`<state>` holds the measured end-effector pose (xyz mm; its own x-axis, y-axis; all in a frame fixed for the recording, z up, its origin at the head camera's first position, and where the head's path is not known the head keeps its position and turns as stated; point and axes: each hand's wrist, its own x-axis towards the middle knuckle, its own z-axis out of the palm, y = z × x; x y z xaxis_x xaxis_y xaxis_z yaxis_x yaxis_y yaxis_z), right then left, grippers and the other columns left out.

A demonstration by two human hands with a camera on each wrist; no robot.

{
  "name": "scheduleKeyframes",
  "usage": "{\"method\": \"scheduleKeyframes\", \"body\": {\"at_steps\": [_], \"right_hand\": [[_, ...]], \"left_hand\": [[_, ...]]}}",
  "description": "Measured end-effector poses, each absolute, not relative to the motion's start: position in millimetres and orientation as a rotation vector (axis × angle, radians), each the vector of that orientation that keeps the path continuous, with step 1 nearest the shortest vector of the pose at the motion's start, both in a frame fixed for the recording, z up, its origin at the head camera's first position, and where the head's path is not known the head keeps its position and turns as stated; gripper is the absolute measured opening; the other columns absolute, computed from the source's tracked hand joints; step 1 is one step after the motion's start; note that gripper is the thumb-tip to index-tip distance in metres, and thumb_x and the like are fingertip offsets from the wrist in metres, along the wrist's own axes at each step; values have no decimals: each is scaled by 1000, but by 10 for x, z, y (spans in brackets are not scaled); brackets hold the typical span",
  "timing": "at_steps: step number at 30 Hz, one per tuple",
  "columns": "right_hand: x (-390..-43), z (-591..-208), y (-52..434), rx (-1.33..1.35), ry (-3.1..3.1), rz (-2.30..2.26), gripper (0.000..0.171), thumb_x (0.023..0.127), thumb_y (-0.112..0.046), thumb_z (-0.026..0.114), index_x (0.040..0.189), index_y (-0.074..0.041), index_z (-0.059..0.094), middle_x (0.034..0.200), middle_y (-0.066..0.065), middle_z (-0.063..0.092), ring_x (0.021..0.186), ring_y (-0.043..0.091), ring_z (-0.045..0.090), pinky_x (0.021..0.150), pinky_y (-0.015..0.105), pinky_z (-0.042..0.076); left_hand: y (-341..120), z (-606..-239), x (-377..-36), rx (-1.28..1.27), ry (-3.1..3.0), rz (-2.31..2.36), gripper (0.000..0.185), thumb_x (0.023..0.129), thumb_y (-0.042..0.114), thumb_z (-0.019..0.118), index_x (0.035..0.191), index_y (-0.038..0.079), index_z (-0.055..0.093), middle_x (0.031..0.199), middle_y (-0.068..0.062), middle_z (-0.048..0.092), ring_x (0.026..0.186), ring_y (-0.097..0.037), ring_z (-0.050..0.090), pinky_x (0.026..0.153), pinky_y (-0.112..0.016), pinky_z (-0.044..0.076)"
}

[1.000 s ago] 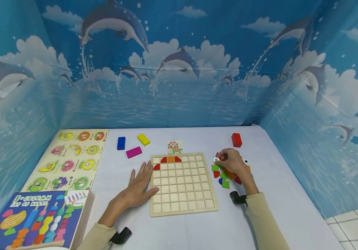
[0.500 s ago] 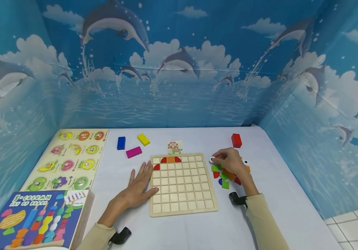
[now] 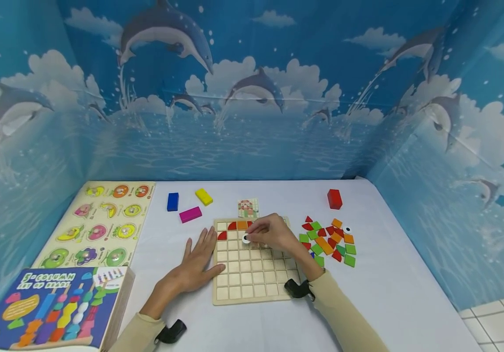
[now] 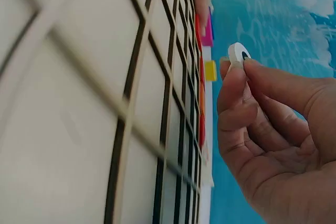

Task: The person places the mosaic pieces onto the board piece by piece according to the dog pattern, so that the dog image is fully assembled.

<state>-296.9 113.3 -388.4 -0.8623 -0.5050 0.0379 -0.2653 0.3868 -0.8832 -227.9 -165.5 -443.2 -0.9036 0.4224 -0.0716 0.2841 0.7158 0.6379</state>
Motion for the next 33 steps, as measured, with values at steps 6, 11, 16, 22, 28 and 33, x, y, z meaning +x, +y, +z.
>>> {"method": "scheduleKeyframes", "body": {"at_steps": [6, 11, 16, 22, 28, 33], "right_hand": [[-3058, -3929, 855, -684, 2364, -1498, 8, 98, 0, 77, 102, 5, 81, 85, 17, 80, 74, 35, 78, 66, 41, 65], [-3096, -3920, 732, -661, 2369, -1520, 7, 98, 3, 75, 100, 8, 80, 84, 20, 78, 73, 36, 78, 65, 40, 66], [-3126, -3954, 652, -608, 2429, -1477, 6, 97, 5, 75, 96, 8, 81, 79, 17, 78, 66, 30, 77, 61, 35, 65], [-3134, -3965, 596, -599, 2537, -1360, 6, 96, 6, 76, 97, 8, 82, 72, 11, 76, 60, 22, 75, 58, 30, 63], [-3105, -3935, 584, -618, 2568, -1335, 8, 95, 8, 76, 100, 8, 83, 73, 12, 77, 60, 23, 74, 57, 29, 61], [-3101, -3950, 586, -634, 2575, -1327, 8, 96, 7, 76, 99, 7, 83, 75, 14, 77, 61, 22, 74, 56, 27, 60]], "left_hand": [[-1662, -4436, -2271, 596, 2707, 978, 96, 107, 43, 64, 172, 3, 6, 181, -12, -2, 168, -33, -9, 129, -65, -12], [-1658, -4416, -2261, 600, 2719, 975, 96, 108, 45, 63, 172, 2, 6, 181, -12, -2, 168, -34, -8, 128, -65, -13], [-1653, -4385, -2246, 596, 2720, 971, 96, 108, 44, 64, 172, 1, 7, 181, -12, -2, 168, -36, -8, 128, -65, -13], [-1652, -4388, -2245, 599, 2717, 976, 95, 108, 43, 64, 172, 2, 7, 181, -12, -2, 168, -35, -8, 128, -65, -13], [-1653, -4425, -2263, 606, 2719, 966, 96, 107, 42, 65, 172, 2, 7, 182, -12, -2, 168, -35, -8, 128, -65, -13], [-1658, -4430, -2261, 606, 2716, 979, 96, 107, 43, 65, 172, 2, 7, 182, -12, -2, 168, -35, -8, 128, -65, -13]]}}
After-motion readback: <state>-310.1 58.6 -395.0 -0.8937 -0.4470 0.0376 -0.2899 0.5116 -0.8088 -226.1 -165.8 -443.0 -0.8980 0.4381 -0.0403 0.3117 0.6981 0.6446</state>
